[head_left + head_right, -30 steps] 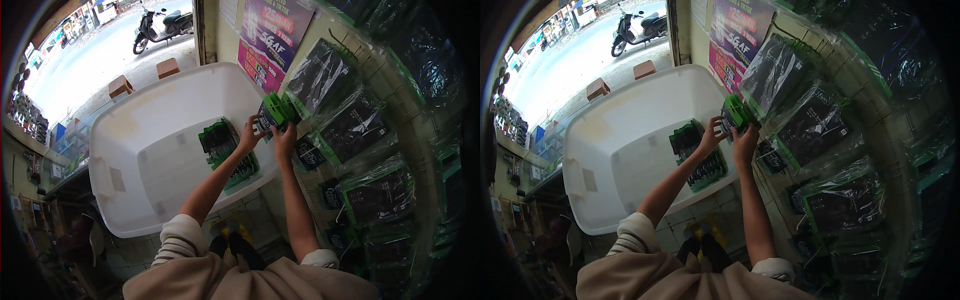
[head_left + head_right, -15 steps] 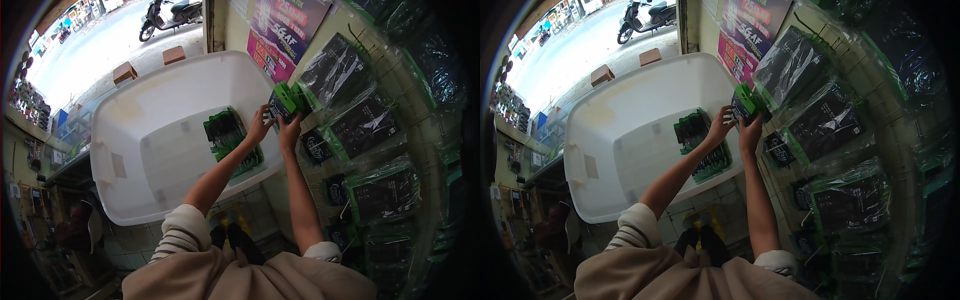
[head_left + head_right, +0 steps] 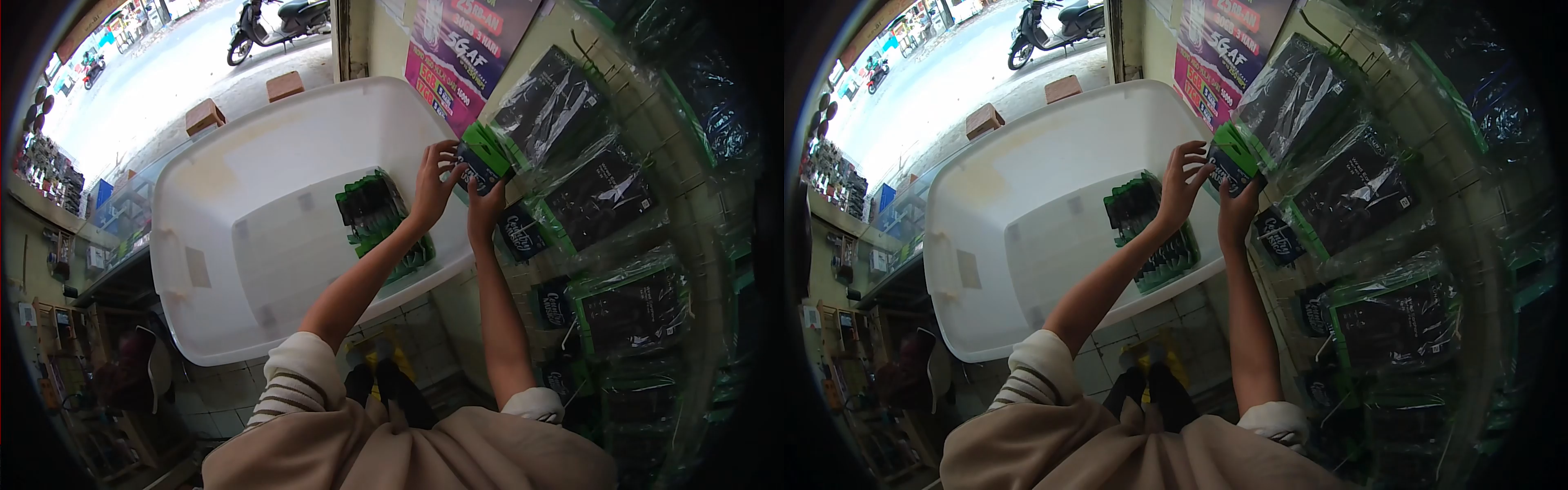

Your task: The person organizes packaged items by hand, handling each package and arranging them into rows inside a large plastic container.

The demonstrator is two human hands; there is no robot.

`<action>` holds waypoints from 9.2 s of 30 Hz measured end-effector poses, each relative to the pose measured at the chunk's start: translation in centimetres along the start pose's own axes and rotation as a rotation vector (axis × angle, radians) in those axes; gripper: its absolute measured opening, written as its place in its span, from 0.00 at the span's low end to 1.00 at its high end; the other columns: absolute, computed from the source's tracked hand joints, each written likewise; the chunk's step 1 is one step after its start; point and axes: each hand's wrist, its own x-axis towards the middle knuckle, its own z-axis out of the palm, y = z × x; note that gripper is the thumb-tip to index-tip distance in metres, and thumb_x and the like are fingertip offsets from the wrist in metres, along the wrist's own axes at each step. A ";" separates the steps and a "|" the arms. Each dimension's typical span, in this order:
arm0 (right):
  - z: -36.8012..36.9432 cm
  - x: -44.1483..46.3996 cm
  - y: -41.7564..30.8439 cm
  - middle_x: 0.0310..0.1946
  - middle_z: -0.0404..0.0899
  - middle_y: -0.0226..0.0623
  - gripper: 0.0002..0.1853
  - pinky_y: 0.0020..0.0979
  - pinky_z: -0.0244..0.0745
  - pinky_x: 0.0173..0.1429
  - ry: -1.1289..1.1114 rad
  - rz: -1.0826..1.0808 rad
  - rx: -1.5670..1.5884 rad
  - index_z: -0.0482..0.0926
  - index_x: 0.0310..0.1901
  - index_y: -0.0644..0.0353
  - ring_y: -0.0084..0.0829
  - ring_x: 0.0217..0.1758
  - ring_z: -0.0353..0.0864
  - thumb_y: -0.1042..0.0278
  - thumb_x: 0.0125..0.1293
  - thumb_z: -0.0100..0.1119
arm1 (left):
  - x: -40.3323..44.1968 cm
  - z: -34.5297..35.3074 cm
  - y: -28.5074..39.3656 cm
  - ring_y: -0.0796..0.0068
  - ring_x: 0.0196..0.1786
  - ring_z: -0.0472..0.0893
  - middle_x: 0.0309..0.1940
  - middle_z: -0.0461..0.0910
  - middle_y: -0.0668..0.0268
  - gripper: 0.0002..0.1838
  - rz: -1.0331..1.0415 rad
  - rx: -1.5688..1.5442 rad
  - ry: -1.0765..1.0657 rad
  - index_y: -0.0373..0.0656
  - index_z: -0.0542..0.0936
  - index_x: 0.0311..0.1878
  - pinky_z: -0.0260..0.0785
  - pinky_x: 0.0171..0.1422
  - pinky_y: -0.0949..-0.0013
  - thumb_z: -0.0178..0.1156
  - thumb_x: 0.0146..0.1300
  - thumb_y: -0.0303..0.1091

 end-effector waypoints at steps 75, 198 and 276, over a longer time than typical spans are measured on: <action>25.7 -16.9 12.8 0.39 0.70 0.41 0.05 0.36 0.71 0.49 -1.373 -0.903 -0.397 0.76 0.29 0.63 0.39 0.48 0.69 0.77 0.48 0.53 | -19.8 -18.6 -26.3 0.59 0.48 0.75 0.43 0.76 0.54 0.22 -1.133 0.639 -0.308 0.36 0.71 0.49 0.67 0.51 0.63 0.60 0.52 0.36; -44.5 -57.6 21.0 0.57 0.63 0.43 0.28 0.36 0.56 0.63 0.862 0.735 -0.537 0.65 0.56 0.57 0.44 0.61 0.59 0.85 0.50 0.52 | -64.0 27.4 0.1 0.49 0.67 0.50 0.66 0.45 0.51 0.37 0.137 -0.095 -1.553 0.44 0.52 0.65 0.53 0.66 0.58 0.54 0.52 0.23; 24.8 -13.7 9.1 0.33 0.73 0.39 0.12 0.38 0.64 0.47 -1.575 -0.976 -0.257 0.70 0.34 0.57 0.38 0.45 0.72 0.69 0.48 0.61 | -18.6 -18.2 -21.9 0.52 0.45 0.74 0.39 0.75 0.49 0.18 -1.221 0.586 -0.103 0.33 0.70 0.40 0.67 0.45 0.58 0.56 0.56 0.40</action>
